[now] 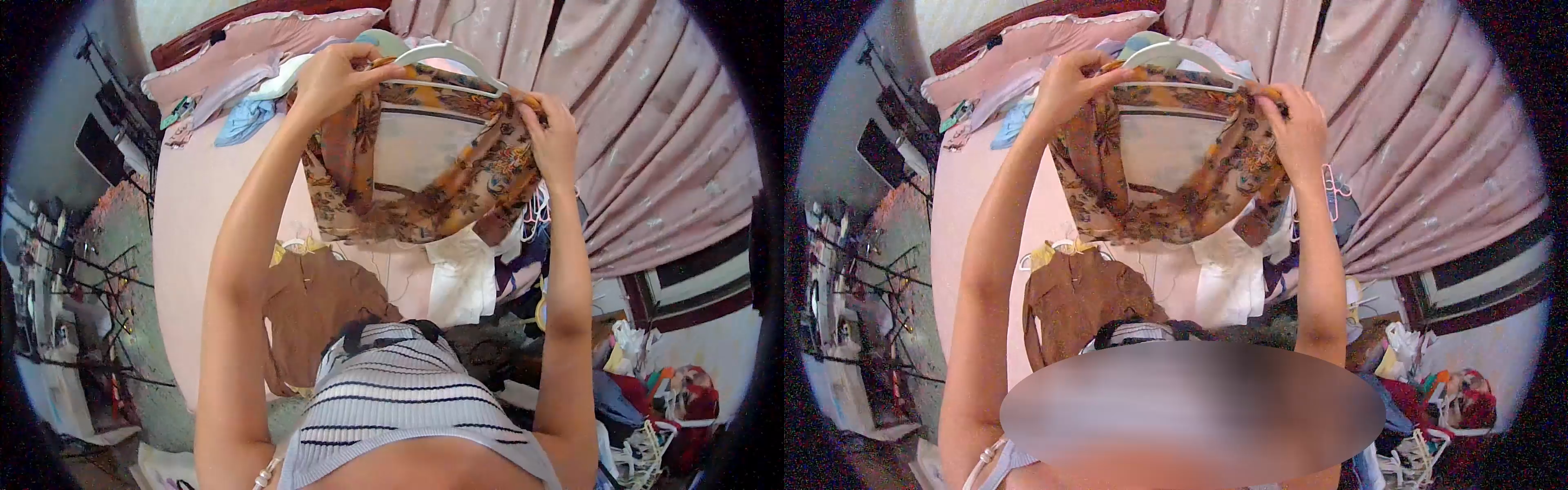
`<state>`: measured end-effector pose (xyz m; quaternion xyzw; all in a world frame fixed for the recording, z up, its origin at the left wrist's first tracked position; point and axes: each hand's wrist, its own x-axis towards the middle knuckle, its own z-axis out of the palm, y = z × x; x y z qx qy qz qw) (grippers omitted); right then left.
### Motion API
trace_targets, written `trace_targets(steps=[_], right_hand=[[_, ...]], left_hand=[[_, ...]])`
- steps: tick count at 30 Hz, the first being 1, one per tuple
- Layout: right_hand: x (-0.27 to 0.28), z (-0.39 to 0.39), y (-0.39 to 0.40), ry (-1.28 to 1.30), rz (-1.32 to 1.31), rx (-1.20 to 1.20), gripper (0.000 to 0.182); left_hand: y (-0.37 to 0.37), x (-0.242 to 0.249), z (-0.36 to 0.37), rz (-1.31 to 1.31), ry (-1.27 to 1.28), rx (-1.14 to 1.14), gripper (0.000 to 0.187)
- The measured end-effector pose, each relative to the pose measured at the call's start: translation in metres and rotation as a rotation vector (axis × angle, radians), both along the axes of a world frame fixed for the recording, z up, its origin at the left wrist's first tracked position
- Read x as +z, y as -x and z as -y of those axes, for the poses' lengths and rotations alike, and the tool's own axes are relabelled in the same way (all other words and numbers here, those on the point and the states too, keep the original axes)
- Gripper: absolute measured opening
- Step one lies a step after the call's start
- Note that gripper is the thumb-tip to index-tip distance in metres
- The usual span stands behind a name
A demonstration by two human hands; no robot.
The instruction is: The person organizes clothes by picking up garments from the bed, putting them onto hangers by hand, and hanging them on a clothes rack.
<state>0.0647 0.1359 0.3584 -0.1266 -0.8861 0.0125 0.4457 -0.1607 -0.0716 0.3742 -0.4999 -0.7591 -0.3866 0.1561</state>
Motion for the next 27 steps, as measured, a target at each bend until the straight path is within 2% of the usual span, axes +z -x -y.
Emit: trace_targets(steps=[2, 3, 5, 6, 8, 9, 10, 12, 13, 19, 22, 26, 27], right_hand=[[-0.001, 0.004, -0.001, 0.069, -0.128, 0.02, 0.024], [-0.003, -0.004, 0.001, -0.038, -0.177, -0.025, 0.023], [0.0, -0.006, 0.0, -0.01, -0.176, -0.031, 0.023], [0.002, -0.005, -0.001, 0.01, -0.18, -0.047, 0.023], [0.005, -0.006, -0.003, 0.063, -0.155, -0.096, 0.026], [0.005, -0.012, -0.003, 0.096, -0.171, -0.095, 0.026], [0.006, -0.016, -0.002, 0.127, -0.187, -0.094, 0.027], [0.009, -0.016, -0.003, 0.126, -0.219, -0.12, 0.026], [0.014, -0.014, -0.004, 0.156, -0.19, -0.104, 0.025], [0.029, -0.005, -0.01, 0.189, -0.137, -0.099, 0.024], [0.029, -0.007, -0.01, 0.176, -0.156, -0.103, 0.024], [0.028, -0.017, -0.014, 0.177, -0.196, -0.132, 0.024], [0.029, -0.018, -0.015, 0.179, -0.193, -0.132, 0.024]], left_hand=[[-0.003, 0.004, 0.007, 0.087, -0.001, -0.103, 0.031], [0.003, 0.002, 0.009, 0.094, 0.004, -0.091, 0.031], [0.023, -0.002, 0.009, 0.07, -0.222, -0.358, 0.031], [0.032, -0.007, 0.009, 0.075, -0.217, -0.354, 0.031], [0.05, -0.021, 0.013, -0.09, -0.344, -0.227, 0.035], [0.057, -0.027, 0.019, -0.072, -0.248, -0.202, 0.043], [0.066, -0.04, 0.021, -0.076, -0.252, -0.199, 0.043], [0.069, -0.053, 0.023, 0.194, -0.356, -0.171, 0.043], [0.064, -0.056, 0.027, 0.349, -0.376, -0.237, 0.043], [0.066, -0.06, 0.027, 0.379, -0.3, -0.254, 0.042], [0.068, -0.062, 0.022, 0.45, -0.393, -0.344, 0.035], [0.065, -0.061, 0.021, 0.413, -0.374, -0.302, 0.035], [0.067, -0.064, 0.02, 0.454, -0.392, -0.351, 0.034]])
